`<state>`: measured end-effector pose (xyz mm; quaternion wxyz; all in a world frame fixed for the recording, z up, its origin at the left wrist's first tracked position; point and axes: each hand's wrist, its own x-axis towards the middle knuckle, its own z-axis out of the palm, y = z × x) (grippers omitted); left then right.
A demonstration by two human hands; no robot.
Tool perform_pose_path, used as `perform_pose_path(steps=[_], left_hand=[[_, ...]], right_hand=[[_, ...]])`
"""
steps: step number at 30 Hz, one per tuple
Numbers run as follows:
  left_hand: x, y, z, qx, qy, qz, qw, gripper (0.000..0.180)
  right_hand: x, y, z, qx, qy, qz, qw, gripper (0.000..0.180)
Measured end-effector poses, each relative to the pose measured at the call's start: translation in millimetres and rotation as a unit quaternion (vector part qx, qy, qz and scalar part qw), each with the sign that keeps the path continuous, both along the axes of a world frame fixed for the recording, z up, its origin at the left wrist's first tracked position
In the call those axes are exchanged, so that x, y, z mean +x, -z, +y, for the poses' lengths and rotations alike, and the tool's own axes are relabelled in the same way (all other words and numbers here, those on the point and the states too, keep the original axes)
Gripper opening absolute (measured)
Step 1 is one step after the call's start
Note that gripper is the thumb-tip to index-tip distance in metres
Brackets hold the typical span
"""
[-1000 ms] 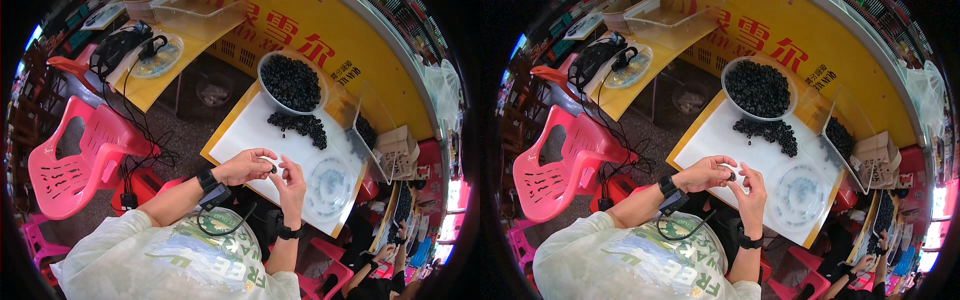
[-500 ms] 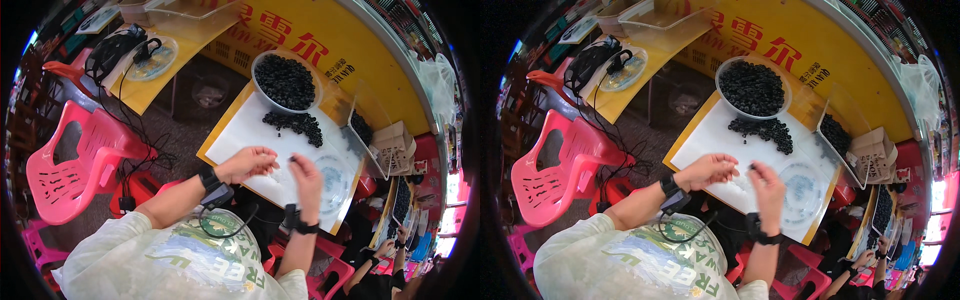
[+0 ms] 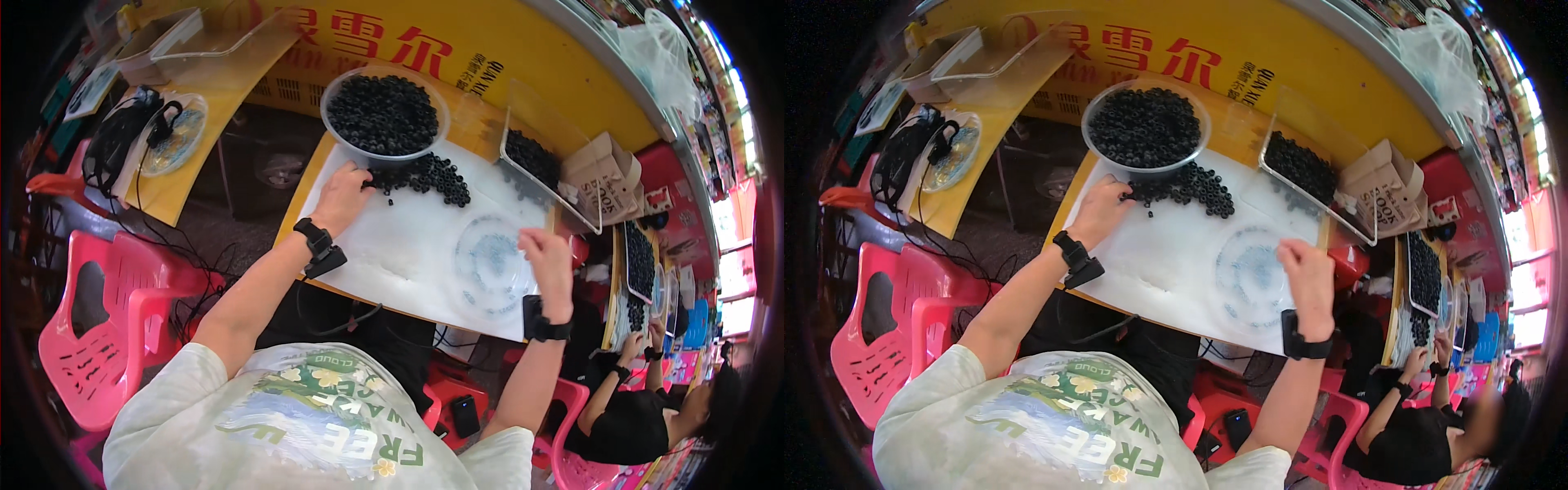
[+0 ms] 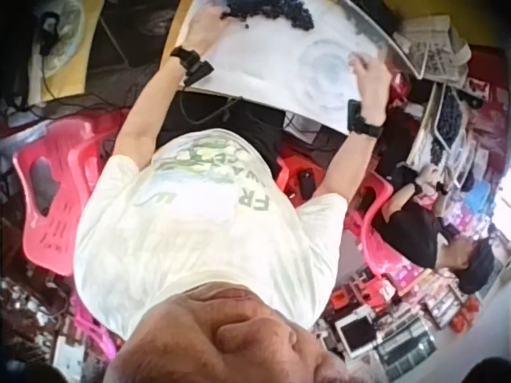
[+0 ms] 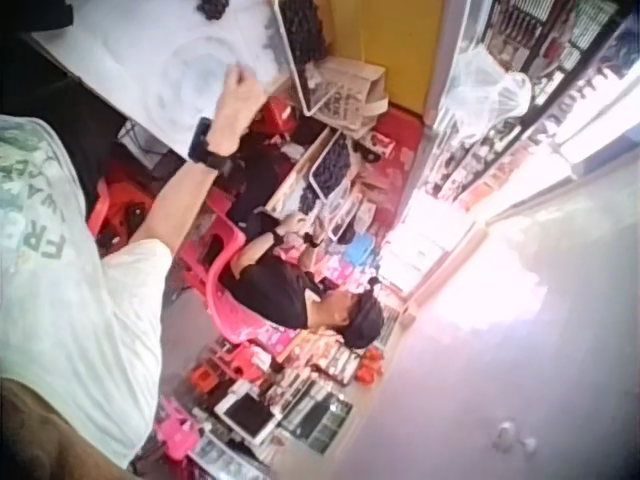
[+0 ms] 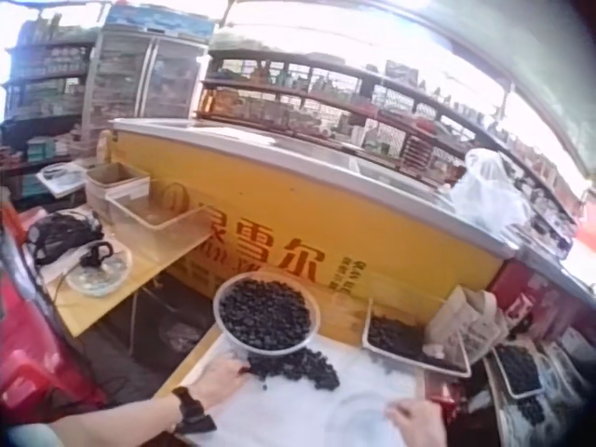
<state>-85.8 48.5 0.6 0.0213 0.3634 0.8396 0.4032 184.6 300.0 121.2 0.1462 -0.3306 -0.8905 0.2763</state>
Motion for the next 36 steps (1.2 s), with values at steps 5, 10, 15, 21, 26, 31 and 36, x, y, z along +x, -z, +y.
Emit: perform_pose_path(steps=[5,10,15,21,26,31,36], left_hand=[[5.7,6.9,4.4,0.017,0.001,0.039,0.999,0.019],[5.8,5.8,7.3,0.010,0.001,0.076,0.997,0.019],[18.6,-7.8,1.0,0.069,0.016,0.030,0.997,0.021],[52.8,-9.4,-23.4,0.245,0.080,-0.611,0.749,0.019],[87.1,-14.4,-38.2,0.300,0.089,-0.752,0.580,0.028],[99.1,-26.3,-47.2,0.302,0.084,-0.778,0.544,0.027],[96.2,-28.9,-57.9,0.311,0.088,-0.750,0.576,0.026]], right_hand=[[17.5,58.0,-24.2,0.081,-0.041,-0.021,0.996,0.012],[11.4,87.7,-24.3,0.093,-0.063,0.003,0.994,0.011],[11.0,106.3,-21.9,0.097,-0.072,0.014,0.993,0.011],[8.7,65.5,-51.1,0.066,-0.035,0.035,0.997,0.017],[-19.4,47.3,-121.8,-0.266,-0.011,0.223,0.938,0.016],[-44.2,42.5,-177.6,-0.339,-0.021,0.239,0.910,0.015],[-52.4,44.4,-188.8,-0.314,-0.004,0.251,0.916,0.014]])
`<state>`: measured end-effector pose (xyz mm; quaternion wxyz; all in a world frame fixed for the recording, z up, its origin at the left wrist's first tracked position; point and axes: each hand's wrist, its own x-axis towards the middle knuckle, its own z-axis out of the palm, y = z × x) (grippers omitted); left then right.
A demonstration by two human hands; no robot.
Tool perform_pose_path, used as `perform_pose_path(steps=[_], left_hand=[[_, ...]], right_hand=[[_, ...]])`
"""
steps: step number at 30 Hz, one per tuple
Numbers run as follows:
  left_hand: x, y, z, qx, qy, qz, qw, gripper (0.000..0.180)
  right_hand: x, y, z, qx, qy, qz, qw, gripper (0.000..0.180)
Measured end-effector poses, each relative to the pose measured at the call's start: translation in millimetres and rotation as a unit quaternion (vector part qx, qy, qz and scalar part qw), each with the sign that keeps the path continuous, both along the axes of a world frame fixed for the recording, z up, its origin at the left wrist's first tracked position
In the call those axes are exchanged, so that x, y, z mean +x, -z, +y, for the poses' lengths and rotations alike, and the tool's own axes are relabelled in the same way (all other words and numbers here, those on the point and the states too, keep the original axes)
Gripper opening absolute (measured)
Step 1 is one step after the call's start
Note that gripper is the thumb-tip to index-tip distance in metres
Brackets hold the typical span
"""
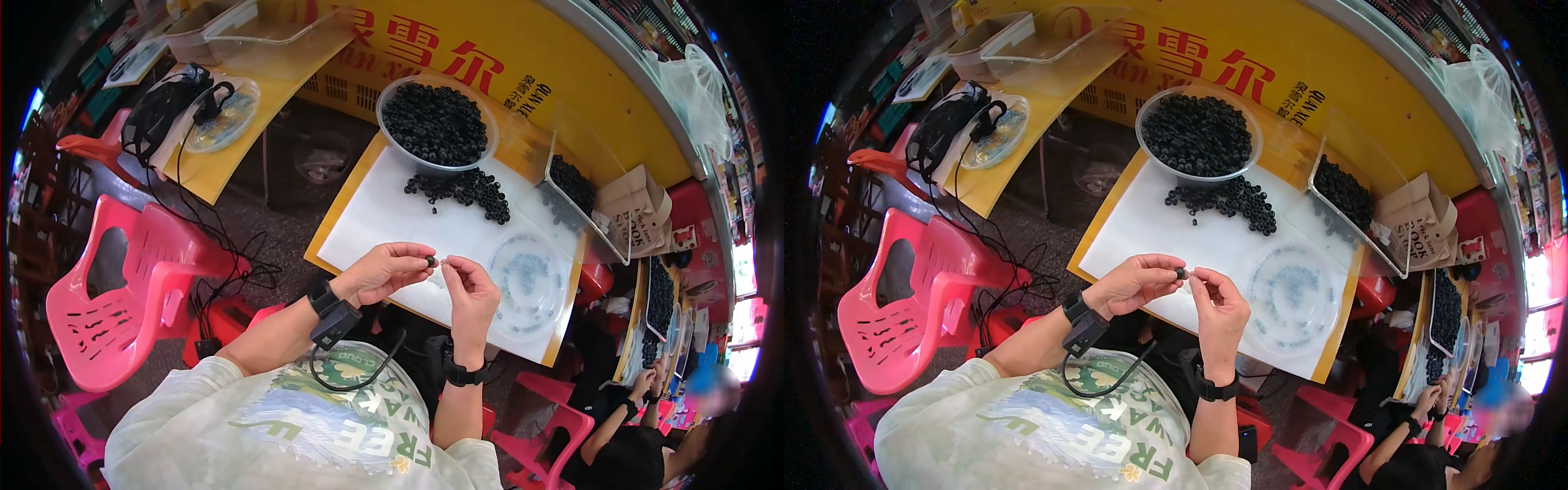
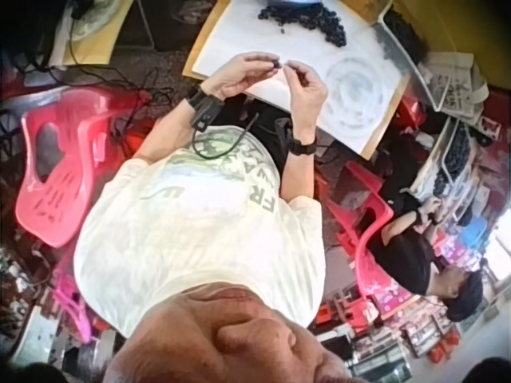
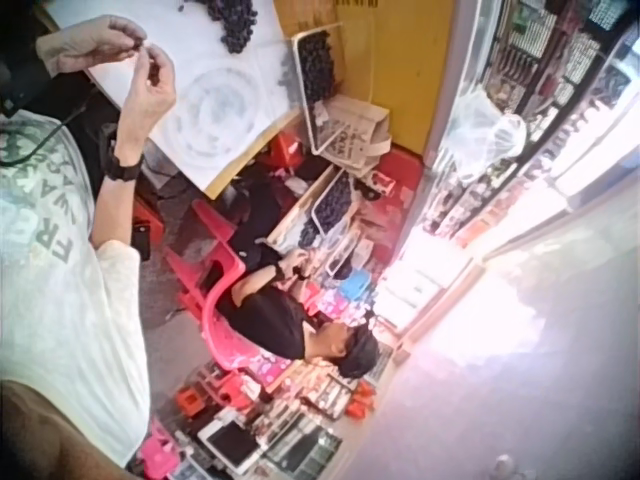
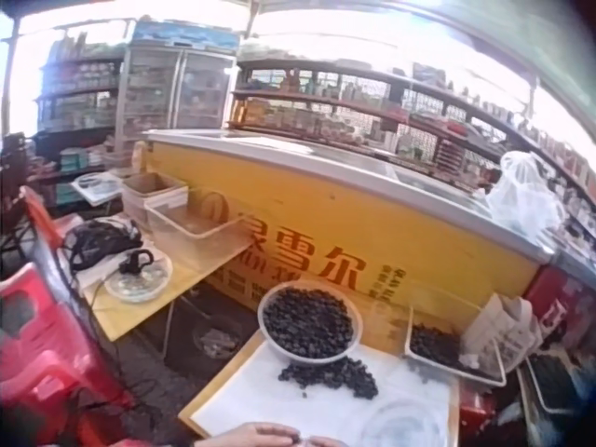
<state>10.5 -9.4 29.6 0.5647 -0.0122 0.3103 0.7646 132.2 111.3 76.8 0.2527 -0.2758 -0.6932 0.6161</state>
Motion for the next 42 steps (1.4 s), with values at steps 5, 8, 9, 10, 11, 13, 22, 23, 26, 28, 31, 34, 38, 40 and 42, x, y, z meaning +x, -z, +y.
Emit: perform_pose_path(steps=[5,8,9,10,11,13,22,23,26,28,31,34,38,40,42], left_hand=[[-2.0,-0.7,-2.4,0.008,0.009,0.034,0.999,0.026],[-0.2,-1.0,-3.7,0.020,-0.011,0.081,0.996,0.027],[-0.6,1.1,-4.5,0.020,-0.010,0.092,0.996,0.027],[-1.3,4.3,-5.3,0.019,-0.009,0.103,0.994,0.027],[-2.0,6.0,-5.9,0.018,-0.008,0.115,0.993,0.027],[-2.8,6.3,-6.7,0.009,-0.002,0.113,0.994,0.026],[-1.7,7.4,-9.3,0.002,0.005,0.111,0.994,0.025],[-1.9,7.6,-9.4,0.000,0.003,0.108,0.994,0.025],[-2.7,11.2,-10.2,0.011,-0.003,0.106,0.994,0.022],[-2.4,13.6,-10.5,0.010,-0.016,0.093,0.996,0.023],[-4.9,21.9,-14.7,0.010,-0.032,0.050,0.998,0.023],[-4.8,20.2,-17.3,0.004,-0.053,-0.007,0.999,0.024],[-4.9,16.5,-20.7,0.010,-0.070,-0.040,0.997,0.022],[-8.7,15.8,-25.2,0.014,-0.078,-0.036,0.996,0.022],[-11.6,17.1,-30.4,0.016,-0.086,-0.035,0.996,0.022]], right_hand=[[-0.4,7.4,-2.1,-0.023,-0.002,0.014,1.000,0.013],[-3.1,7.9,-7.8,-0.035,0.006,0.018,0.999,0.013],[-3.9,7.8,-10.1,-0.039,0.011,0.019,0.999,0.013],[-4.6,8.4,-11.1,-0.039,0.013,0.020,0.999,0.012],[-5.4,8.7,-12.0,-0.039,0.014,0.021,0.999,0.012],[-6.4,10.4,-12.7,-0.028,0.015,0.020,0.999,0.012],[-8.4,11.0,-15.6,0.157,-0.002,-0.006,0.988,0.014],[-8.6,10.7,-17.1,0.182,-0.006,-0.003,0.983,0.015],[-8.8,13.7,-21.3,0.208,-0.013,-0.001,0.978,0.016],[-10.0,17.2,-20.6,0.212,-0.026,0.000,0.977,0.016],[-16.1,18.5,-8.3,0.184,-0.035,-0.029,0.982,0.016],[-46.6,21.6,24.1,0.147,-0.019,-0.108,0.983,0.018],[-91.8,54.5,52.3,0.281,-0.053,-0.136,0.949,0.017],[-102.1,72.5,57.5,0.339,-0.049,-0.137,0.930,0.016],[-109.2,85.0,60.7,0.395,-0.036,-0.123,0.910,0.016]])
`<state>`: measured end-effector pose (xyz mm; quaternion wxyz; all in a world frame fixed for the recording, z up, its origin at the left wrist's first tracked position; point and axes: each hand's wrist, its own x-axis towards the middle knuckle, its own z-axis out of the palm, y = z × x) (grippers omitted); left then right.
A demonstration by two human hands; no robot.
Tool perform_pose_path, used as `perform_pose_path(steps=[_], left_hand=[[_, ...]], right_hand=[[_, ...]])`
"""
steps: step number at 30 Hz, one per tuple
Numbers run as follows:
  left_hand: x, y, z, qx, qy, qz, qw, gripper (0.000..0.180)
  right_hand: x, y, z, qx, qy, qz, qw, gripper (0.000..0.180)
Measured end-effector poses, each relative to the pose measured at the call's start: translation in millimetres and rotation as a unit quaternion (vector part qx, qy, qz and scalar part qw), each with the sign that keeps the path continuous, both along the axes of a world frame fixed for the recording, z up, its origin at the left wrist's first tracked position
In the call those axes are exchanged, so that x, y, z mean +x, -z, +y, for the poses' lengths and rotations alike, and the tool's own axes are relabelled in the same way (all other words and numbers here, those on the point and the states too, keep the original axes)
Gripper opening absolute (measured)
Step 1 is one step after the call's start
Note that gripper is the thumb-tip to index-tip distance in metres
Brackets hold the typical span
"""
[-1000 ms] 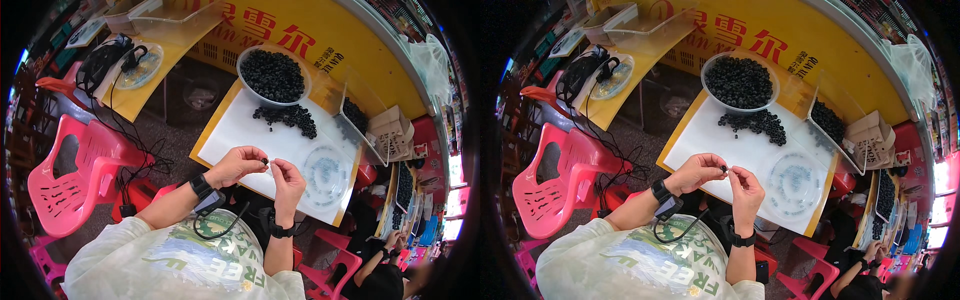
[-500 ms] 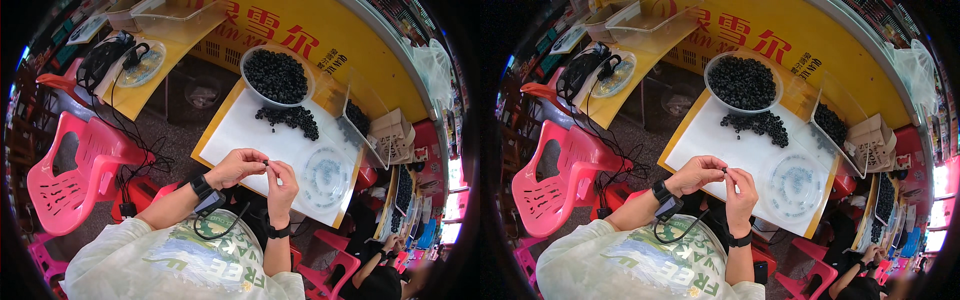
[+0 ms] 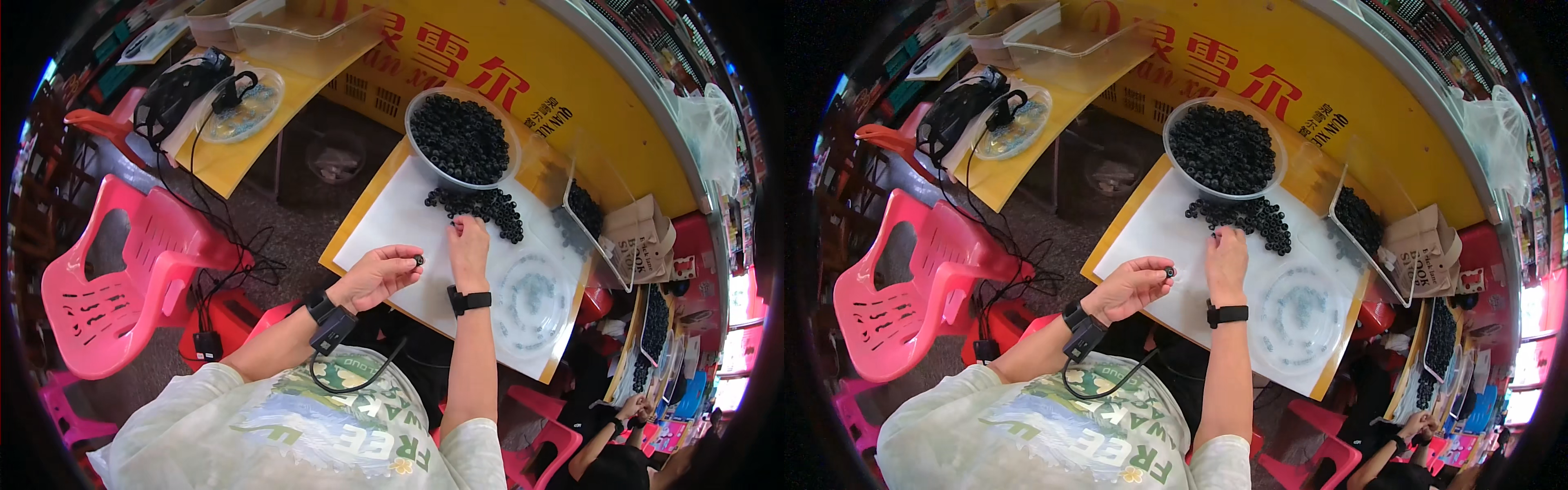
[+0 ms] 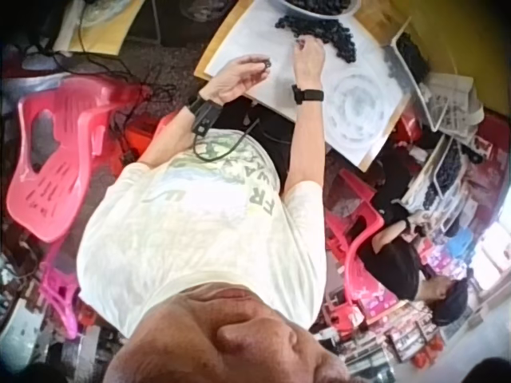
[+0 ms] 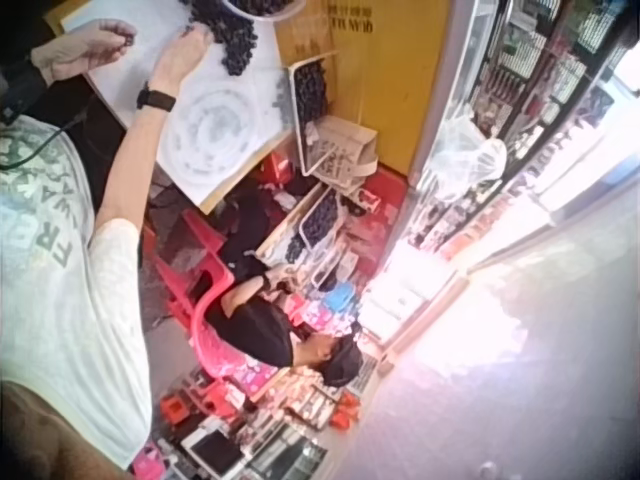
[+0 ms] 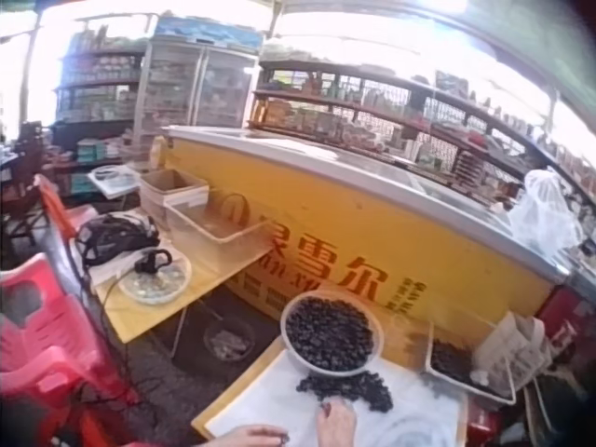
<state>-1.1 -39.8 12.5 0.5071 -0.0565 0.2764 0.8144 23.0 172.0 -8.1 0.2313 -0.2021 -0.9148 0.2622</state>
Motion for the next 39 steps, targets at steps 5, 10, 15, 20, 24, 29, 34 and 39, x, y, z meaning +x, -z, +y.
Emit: perform_pose_path(steps=[5,10,15,20,24,29,34,39], left_hand=[[-5.8,0.1,-4.8,-0.007,-0.011,-0.001,1.000,0.022],[-4.7,-5.4,1.9,0.010,0.008,0.009,1.000,0.022],[0.9,-12.0,9.7,0.010,0.033,0.042,0.999,0.020],[3.0,-12.9,12.7,0.013,0.047,0.076,0.996,0.017],[5.1,-13.8,14.0,0.011,0.052,0.094,0.994,0.018],[7.3,-17.0,14.5,0.007,0.062,0.102,0.993,0.019],[9.1,-12.7,14.6,0.006,0.065,0.097,0.993,0.019],[7.4,-9.5,12.7,0.019,0.084,0.100,0.991,0.023]], right_hand=[[16.1,-22.0,-6.7,-0.160,0.002,-0.039,0.986,0.019],[61.3,-53.7,-38.6,-0.411,-0.002,0.029,0.911,0.021],[87.9,-64.8,-62.4,-0.520,-0.001,0.126,0.845,0.019],[95.6,-73.2,-74.3,-0.504,0.001,0.134,0.853,0.017],[98.2,-76.4,-78.0,-0.438,0.000,0.112,0.892,0.017],[99.9,-77.0,-80.3,-0.344,-0.005,0.111,0.932,0.017],[101.6,-70.4,-83.3,-0.261,-0.014,0.118,0.958,0.014],[105.4,-69.0,-85.2,-0.283,-0.017,0.107,0.953,0.017]])
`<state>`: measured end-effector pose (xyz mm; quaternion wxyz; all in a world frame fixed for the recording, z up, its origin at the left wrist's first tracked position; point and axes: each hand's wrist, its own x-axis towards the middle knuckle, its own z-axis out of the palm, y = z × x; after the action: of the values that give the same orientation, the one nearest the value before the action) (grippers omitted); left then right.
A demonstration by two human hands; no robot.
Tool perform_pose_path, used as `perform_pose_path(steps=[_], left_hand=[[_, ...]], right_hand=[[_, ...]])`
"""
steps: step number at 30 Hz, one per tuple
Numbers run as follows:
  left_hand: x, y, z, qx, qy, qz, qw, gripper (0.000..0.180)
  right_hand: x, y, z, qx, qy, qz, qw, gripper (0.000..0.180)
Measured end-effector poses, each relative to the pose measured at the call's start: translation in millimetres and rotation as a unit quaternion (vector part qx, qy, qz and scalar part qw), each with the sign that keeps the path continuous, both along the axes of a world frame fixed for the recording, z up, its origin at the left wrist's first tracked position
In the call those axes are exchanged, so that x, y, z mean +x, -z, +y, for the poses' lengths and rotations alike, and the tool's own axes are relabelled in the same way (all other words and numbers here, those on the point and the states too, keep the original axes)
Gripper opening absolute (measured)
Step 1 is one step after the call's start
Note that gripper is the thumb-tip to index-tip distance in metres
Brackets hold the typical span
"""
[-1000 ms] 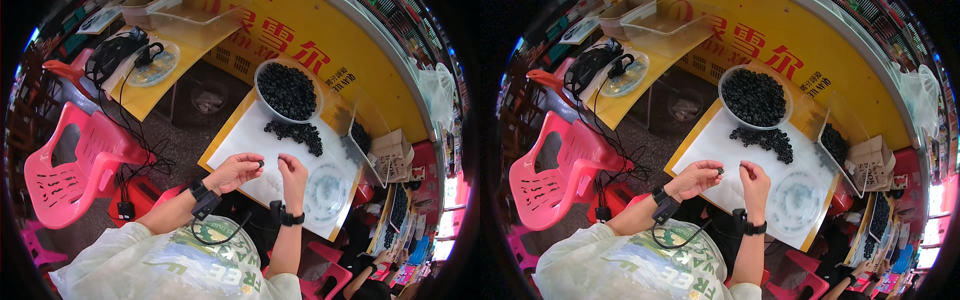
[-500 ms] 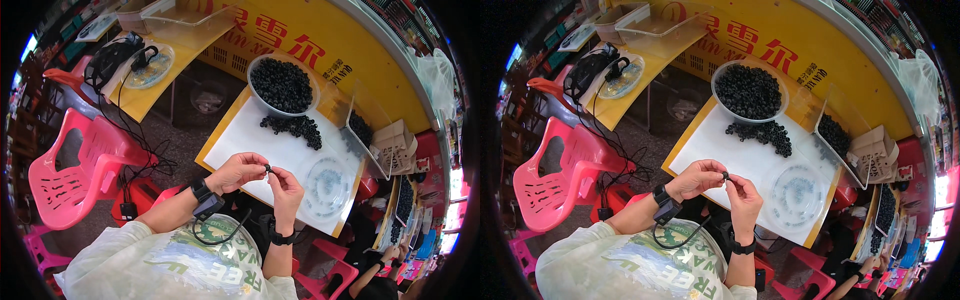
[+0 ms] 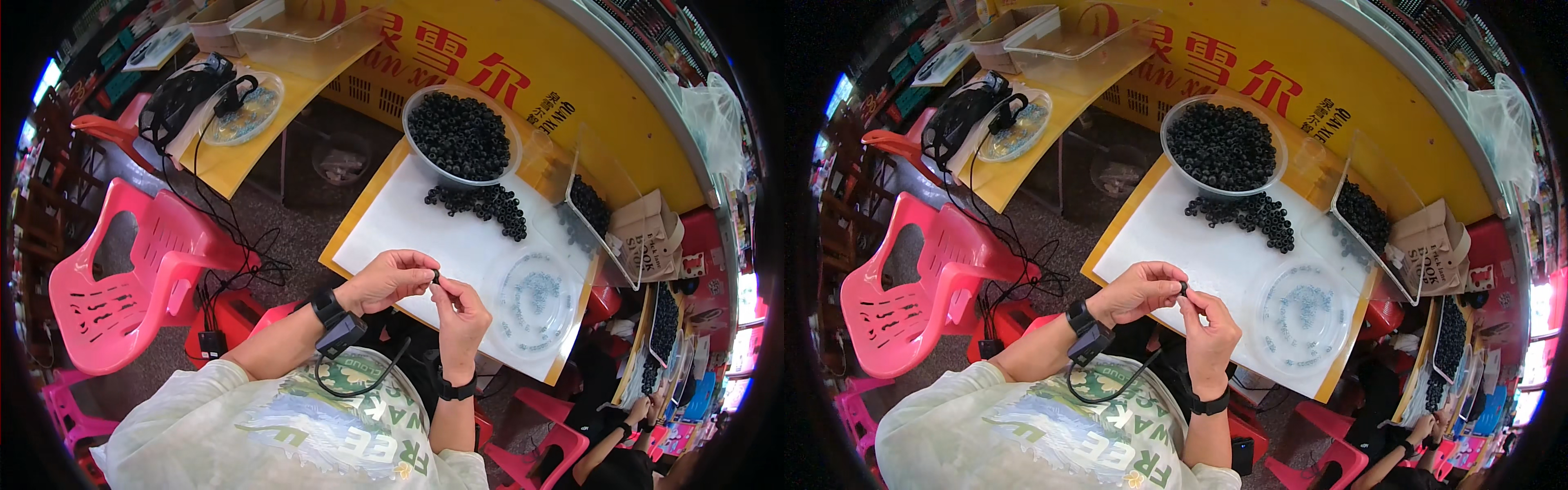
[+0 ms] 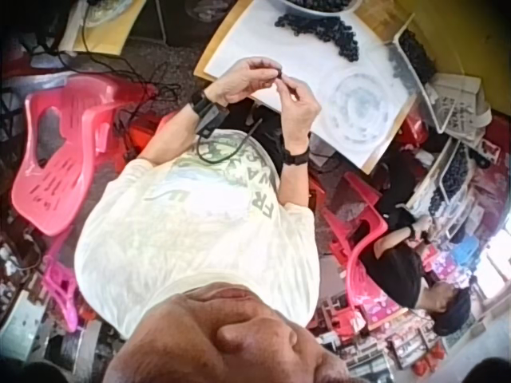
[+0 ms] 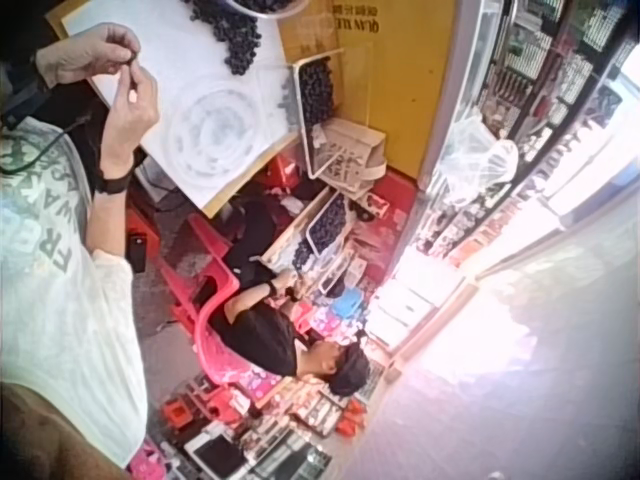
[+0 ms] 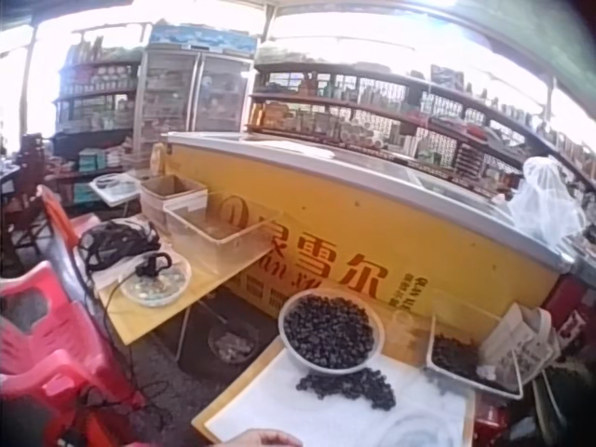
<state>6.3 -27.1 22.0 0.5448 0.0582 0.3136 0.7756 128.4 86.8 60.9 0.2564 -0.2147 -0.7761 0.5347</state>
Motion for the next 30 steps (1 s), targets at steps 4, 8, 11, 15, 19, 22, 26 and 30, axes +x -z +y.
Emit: perform_pose_path(steps=[4,8,11,15,19,22,26,30], left_hand=[[-7.4,-3.2,-4.6,-0.005,0.056,0.003,0.998,0.036],[-7.2,1.8,-8.6,-0.010,0.090,-0.018,0.996,0.046],[-2.6,7.3,-11.1,0.006,0.114,-0.043,0.993,0.048],[5.3,17.3,-6.8,0.018,0.114,-0.082,0.990,0.044],[-0.8,3.3,2.7,-0.045,0.088,-0.048,0.994,0.033],[-31.7,13.0,19.3,-0.118,-0.001,0.110,0.987,0.020],[-93.4,21.1,39.7,-0.258,-0.137,0.388,0.874,0.017],[-111.8,21.3,60.6,-0.331,-0.172,0.557,0.742,0.027]], right_hand=[[-0.3,-9.8,9.3,-0.047,-0.034,-0.028,0.998,0.022],[0.4,-14.0,14.3,0.051,-0.119,-0.012,0.992,0.025],[5.9,-2.8,14.6,0.094,-0.133,-0.012,0.987,0.026],[8.7,3.9,12.9,0.111,-0.113,-0.009,0.987,0.027],[4.3,-12.8,38.4,0.021,-0.129,-0.079,0.988,0.027],[-6.1,-50.7,104.9,-0.069,-0.002,-0.035,0.997,0.025],[-19.0,-108.5,214.0,0.091,0.082,0.003,0.993,0.035],[1.6,-106.8,251.9,0.187,0.172,-0.065,0.965,0.052]])
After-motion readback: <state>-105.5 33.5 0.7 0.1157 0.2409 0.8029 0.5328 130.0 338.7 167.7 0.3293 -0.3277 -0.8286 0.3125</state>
